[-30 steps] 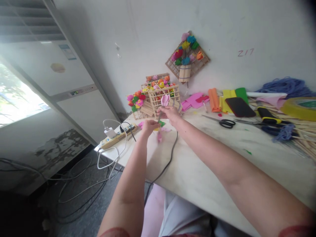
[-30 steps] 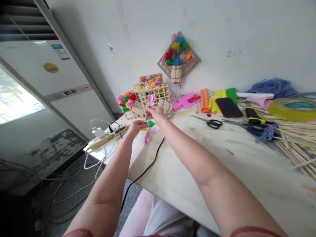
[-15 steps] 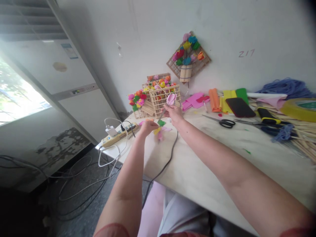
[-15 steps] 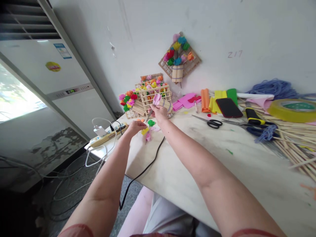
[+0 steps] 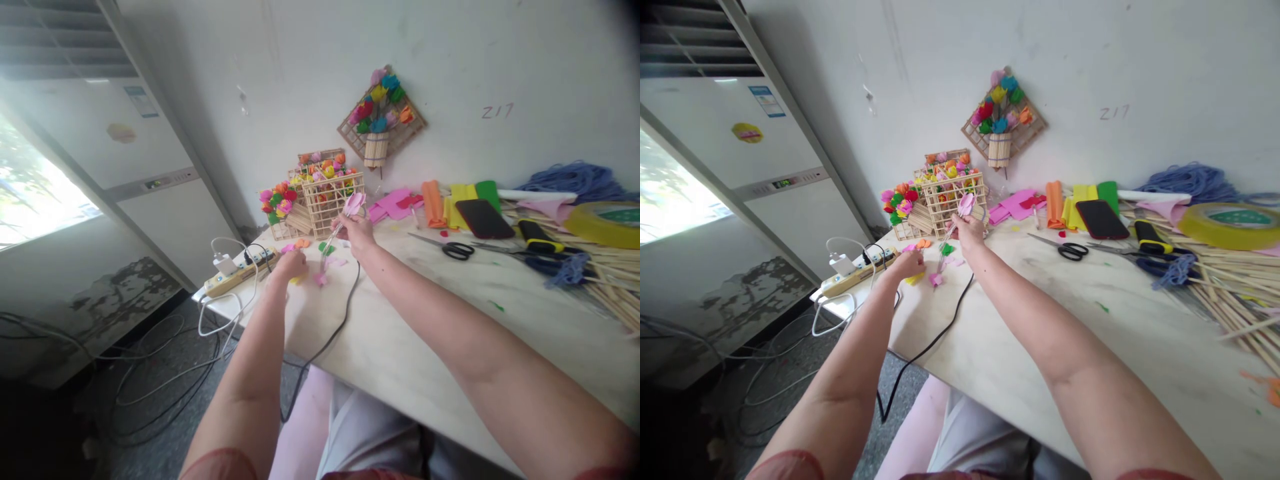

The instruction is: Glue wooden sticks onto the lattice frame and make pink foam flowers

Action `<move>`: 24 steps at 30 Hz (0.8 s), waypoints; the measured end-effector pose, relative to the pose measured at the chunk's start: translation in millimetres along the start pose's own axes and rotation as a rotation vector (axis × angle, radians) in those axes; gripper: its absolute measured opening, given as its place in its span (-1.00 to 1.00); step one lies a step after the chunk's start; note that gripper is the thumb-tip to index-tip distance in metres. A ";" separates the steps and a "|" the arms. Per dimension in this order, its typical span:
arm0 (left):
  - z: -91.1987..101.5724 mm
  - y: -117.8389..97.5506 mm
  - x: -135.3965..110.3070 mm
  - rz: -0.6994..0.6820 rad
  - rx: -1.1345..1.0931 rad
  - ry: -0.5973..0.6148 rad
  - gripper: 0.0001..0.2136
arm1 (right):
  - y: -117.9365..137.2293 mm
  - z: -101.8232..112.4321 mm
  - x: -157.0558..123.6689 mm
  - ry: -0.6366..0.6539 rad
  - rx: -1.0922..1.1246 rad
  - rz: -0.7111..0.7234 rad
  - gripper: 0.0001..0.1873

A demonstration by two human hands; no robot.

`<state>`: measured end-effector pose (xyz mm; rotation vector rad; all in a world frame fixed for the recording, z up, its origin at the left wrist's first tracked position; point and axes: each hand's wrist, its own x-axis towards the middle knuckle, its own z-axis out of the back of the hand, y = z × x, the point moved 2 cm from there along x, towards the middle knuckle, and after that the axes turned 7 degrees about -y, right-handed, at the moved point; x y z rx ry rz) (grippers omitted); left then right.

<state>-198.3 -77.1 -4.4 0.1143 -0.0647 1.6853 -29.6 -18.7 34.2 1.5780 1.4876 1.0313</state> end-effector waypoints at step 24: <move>22.4 -61.5 -15.7 0.148 -1.280 -0.020 -0.55 | -15.0 5.9 -3.7 0.396 -0.604 0.094 -0.69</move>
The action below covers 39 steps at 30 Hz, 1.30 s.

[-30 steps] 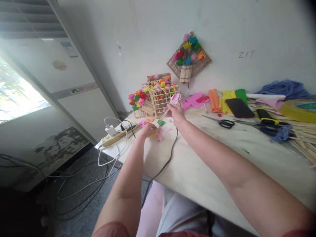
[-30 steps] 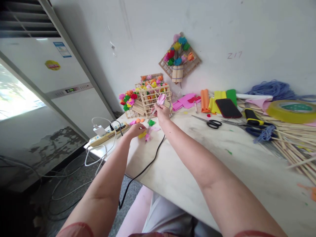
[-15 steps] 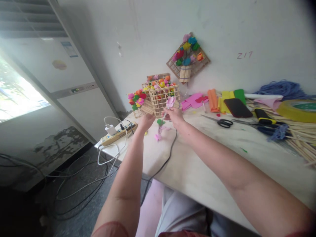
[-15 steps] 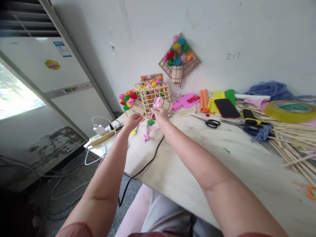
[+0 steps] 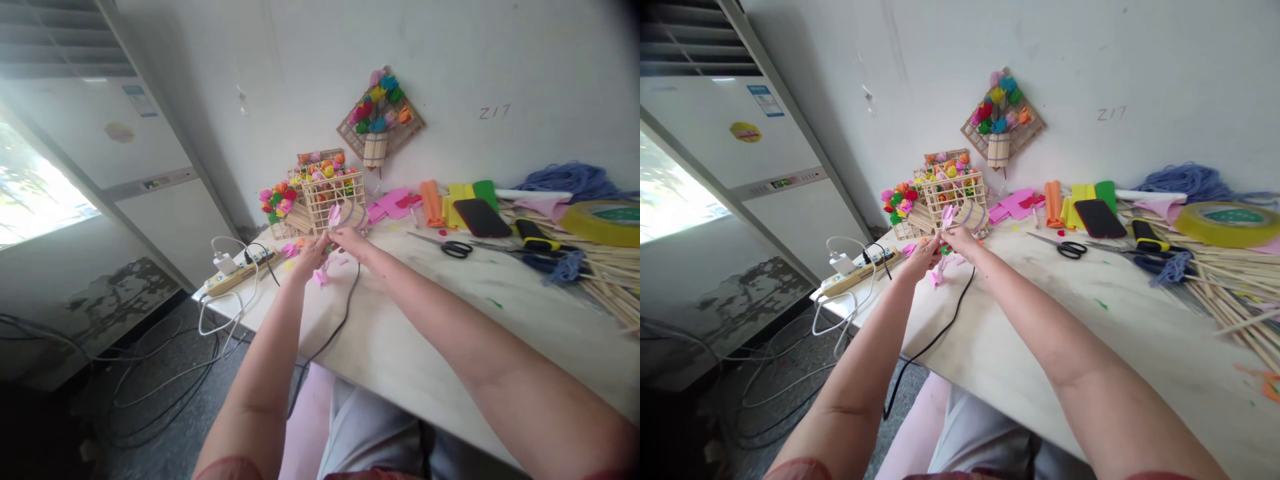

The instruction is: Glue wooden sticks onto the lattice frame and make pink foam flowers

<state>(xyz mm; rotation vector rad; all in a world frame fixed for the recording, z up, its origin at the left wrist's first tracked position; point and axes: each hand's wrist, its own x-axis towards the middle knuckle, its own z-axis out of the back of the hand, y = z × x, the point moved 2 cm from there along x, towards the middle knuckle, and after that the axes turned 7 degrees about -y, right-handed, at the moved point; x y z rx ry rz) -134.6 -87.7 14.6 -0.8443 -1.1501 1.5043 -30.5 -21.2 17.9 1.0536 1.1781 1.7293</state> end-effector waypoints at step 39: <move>21.7 44.8 4.3 0.201 0.842 -0.188 -0.78 | -8.1 -38.0 -12.4 0.252 -1.219 0.275 -0.69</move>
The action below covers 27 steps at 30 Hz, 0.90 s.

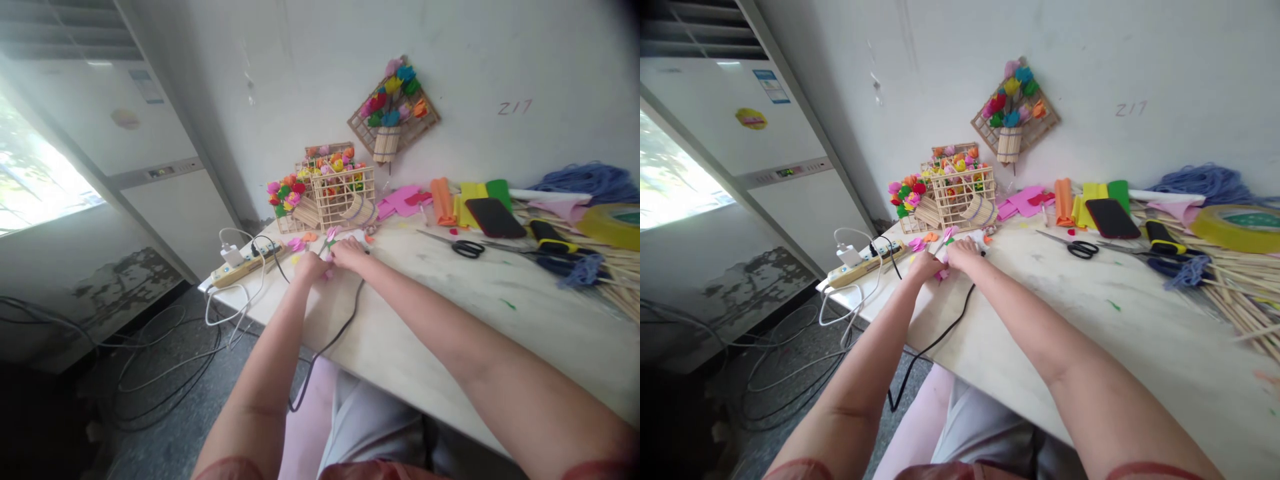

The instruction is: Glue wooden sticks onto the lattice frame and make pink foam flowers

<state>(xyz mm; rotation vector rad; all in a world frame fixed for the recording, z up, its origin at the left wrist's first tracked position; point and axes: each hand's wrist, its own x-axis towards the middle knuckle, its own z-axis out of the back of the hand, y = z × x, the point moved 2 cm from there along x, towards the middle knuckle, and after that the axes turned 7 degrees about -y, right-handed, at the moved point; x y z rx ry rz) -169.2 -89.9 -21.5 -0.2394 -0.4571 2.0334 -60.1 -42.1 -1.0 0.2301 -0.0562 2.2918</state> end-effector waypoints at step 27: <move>0.1 0.1 2.6 0.023 0.031 0.013 -0.75 | -4.0 8.4 -7.6 -0.010 -0.025 0.023 -0.69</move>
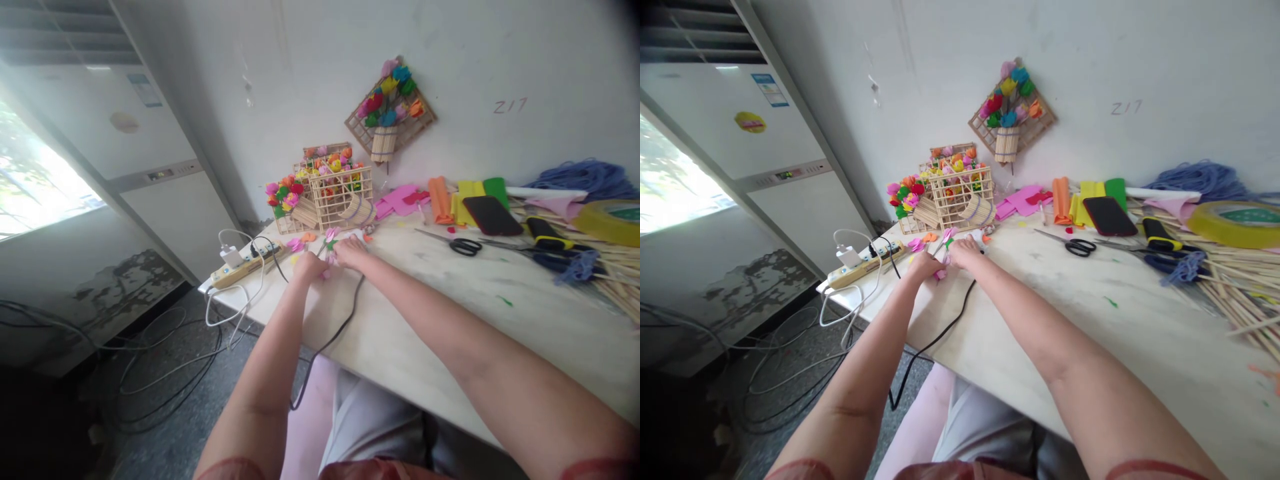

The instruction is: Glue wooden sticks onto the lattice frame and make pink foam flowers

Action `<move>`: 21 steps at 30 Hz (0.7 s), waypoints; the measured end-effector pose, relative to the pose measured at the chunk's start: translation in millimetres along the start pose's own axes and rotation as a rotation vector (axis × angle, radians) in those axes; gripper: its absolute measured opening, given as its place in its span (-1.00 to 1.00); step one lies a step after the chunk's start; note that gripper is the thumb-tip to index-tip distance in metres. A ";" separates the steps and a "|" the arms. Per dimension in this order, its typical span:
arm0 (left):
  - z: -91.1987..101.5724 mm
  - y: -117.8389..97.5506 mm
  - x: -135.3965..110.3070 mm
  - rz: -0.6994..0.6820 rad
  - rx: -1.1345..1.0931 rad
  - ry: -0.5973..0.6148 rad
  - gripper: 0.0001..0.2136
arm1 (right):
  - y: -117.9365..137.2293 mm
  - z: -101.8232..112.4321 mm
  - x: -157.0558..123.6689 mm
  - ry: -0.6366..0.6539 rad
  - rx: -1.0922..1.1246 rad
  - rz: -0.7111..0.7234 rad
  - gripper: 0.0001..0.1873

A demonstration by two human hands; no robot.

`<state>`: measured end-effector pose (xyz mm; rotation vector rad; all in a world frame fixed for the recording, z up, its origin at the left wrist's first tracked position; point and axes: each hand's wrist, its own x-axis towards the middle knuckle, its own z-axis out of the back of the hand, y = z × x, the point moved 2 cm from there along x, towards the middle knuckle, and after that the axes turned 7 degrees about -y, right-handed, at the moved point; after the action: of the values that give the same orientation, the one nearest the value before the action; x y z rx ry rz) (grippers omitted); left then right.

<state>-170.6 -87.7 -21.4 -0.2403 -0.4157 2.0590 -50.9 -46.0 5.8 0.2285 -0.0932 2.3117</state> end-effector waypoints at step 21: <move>-0.2 2.6 4.2 0.020 -0.093 -0.013 -0.82 | 5.5 -9.8 4.4 -0.076 0.003 0.109 -0.73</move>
<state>-174.7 -85.3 -22.6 -0.2883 -0.5192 2.0639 -59.3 -45.2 -3.0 0.3200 -0.1438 2.4113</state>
